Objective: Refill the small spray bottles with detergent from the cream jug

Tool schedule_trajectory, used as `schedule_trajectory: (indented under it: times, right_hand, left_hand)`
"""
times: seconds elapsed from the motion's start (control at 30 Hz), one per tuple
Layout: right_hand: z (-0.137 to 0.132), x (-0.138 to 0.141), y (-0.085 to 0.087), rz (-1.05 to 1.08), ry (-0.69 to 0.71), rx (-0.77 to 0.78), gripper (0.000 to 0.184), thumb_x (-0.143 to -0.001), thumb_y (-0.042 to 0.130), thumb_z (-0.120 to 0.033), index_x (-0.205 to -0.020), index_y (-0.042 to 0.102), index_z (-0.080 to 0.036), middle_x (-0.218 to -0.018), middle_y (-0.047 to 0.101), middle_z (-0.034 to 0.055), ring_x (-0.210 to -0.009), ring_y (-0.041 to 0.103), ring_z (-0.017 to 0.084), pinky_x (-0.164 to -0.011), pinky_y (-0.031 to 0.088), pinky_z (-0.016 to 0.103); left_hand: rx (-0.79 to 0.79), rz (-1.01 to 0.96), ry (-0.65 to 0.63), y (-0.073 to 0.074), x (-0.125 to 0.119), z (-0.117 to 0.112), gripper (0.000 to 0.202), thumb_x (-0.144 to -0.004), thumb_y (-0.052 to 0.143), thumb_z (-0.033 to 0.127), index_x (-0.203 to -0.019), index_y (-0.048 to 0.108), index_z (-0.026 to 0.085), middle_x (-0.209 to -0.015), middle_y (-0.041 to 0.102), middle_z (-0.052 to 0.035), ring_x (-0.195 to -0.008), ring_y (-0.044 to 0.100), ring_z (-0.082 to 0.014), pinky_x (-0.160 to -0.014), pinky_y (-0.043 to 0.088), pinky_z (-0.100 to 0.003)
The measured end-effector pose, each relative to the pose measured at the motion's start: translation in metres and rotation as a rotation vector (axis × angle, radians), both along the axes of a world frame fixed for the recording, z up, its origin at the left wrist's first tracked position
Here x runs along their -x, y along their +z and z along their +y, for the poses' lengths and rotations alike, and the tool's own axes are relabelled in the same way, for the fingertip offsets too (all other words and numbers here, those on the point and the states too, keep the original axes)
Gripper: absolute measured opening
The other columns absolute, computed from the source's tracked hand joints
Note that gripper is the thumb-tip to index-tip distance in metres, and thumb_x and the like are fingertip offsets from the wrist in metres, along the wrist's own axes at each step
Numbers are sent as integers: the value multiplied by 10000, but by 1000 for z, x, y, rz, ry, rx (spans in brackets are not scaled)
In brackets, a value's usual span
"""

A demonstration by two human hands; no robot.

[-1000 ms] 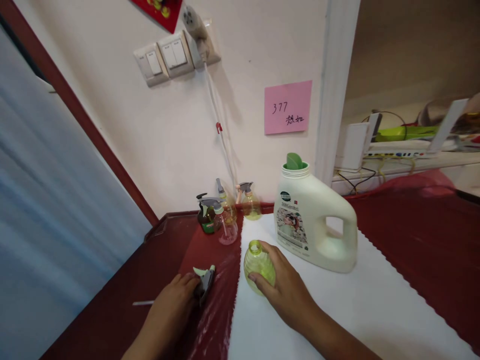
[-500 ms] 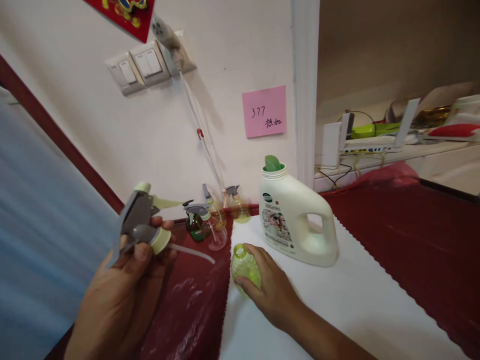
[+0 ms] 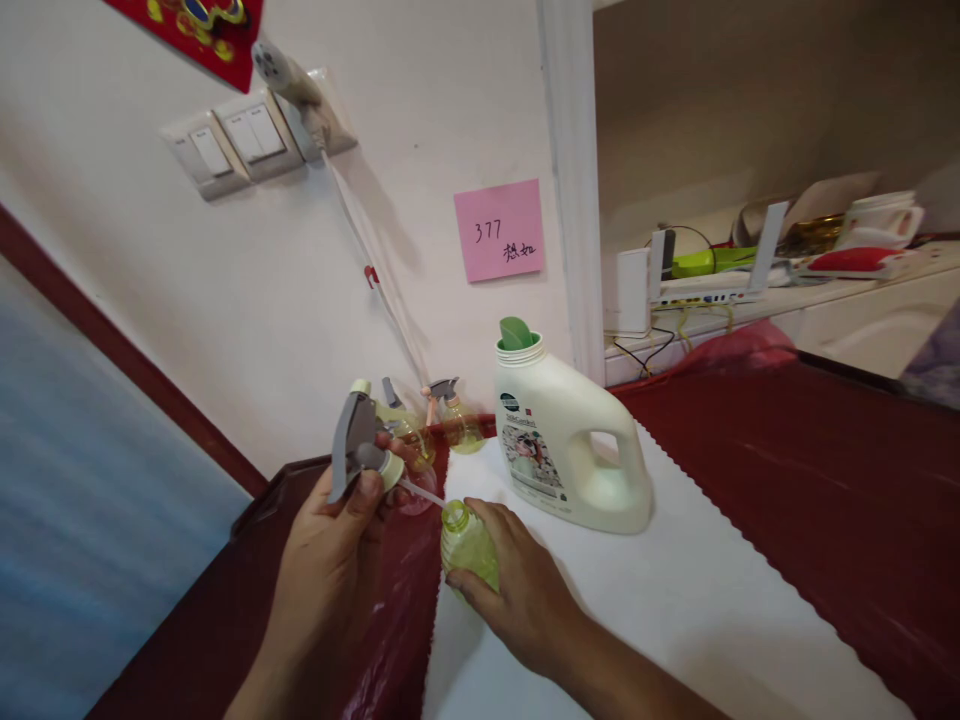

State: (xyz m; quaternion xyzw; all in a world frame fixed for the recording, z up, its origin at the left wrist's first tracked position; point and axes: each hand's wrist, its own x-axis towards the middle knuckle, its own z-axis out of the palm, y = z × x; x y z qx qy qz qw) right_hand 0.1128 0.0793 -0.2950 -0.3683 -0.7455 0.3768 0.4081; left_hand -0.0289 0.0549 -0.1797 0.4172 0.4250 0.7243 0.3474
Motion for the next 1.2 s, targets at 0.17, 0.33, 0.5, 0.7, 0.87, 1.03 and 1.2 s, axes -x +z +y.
schedule_trajectory:
  times: [0.17, 0.33, 0.5, 0.7, 0.87, 1.03, 1.2]
  right_hand:
    - [-1, 1, -2, -9, -6, 5, 634, -846, 692, -214, -1439, 474, -166, -1409, 584, 130, -1309, 535, 289, -1119, 435, 456]
    - [-1, 1, -2, 3, -5, -7, 643, -839, 706, -219, -1437, 473, -173, -1408, 583, 130, -1310, 533, 290, -1120, 435, 456]
    - [-1, 1, -1, 13, -11, -5, 630, -824, 700, -201, -1417, 489, -184, -1391, 597, 120, -1293, 546, 289, -1108, 446, 454]
    - [1, 1, 0, 20, -17, -8, 630, -806, 697, -200, -1404, 499, -197, -1380, 607, 121, -1283, 558, 289, -1101, 454, 457]
    - [1, 1, 3, 36, -13, 6, 644, -811, 703, -197, -1422, 497, -197, -1386, 607, 118, -1293, 557, 280, -1114, 447, 448]
    - [0, -2, 0, 29, 10, 13, 660, -837, 700, -236, -1456, 475, -203, -1429, 584, 126, -1332, 535, 294, -1128, 442, 478]
    - [0, -13, 11, 184, -201, -196, 550, -939, 552, -281, -1457, 390, -191, -1514, 481, 163, -1430, 434, 285, -1188, 373, 537]
  left_hand:
    - [221, 46, -87, -44, -1, 2, 362, -806, 832, 387, -1115, 730, 228, -1112, 775, -55, -1052, 709, -229, -872, 570, -291]
    - [317, 18, -184, -71, -2, 3, 423, -830, 805, 415, -1202, 689, 248, -1173, 759, -66, -1040, 713, -245, -896, 543, -341]
    - [313, 90, -180, -71, -2, 4, 381, -811, 827, 402, -1134, 710, 238, -1174, 754, -64, -1071, 690, -231, -924, 508, -312]
    - [314, 116, -175, -72, -2, 3, 420, -813, 824, 411, -1178, 705, 240, -1171, 752, -76, -1026, 701, -237, -900, 513, -331]
    - [293, 216, -175, -71, 2, 4, 363, -835, 803, 420, -1148, 723, 255, -1189, 746, -59, -1071, 676, -236, -938, 501, -330]
    - [270, 288, -179, -67, 2, 6, 376, -834, 785, 459, -1140, 742, 244, -1171, 755, -76, -1083, 676, -276, -932, 519, -358]
    - [241, 350, -159, -67, 1, 5, 399, -825, 778, 493, -1110, 758, 214, -1120, 762, -93, -1044, 682, -283, -932, 511, -361]
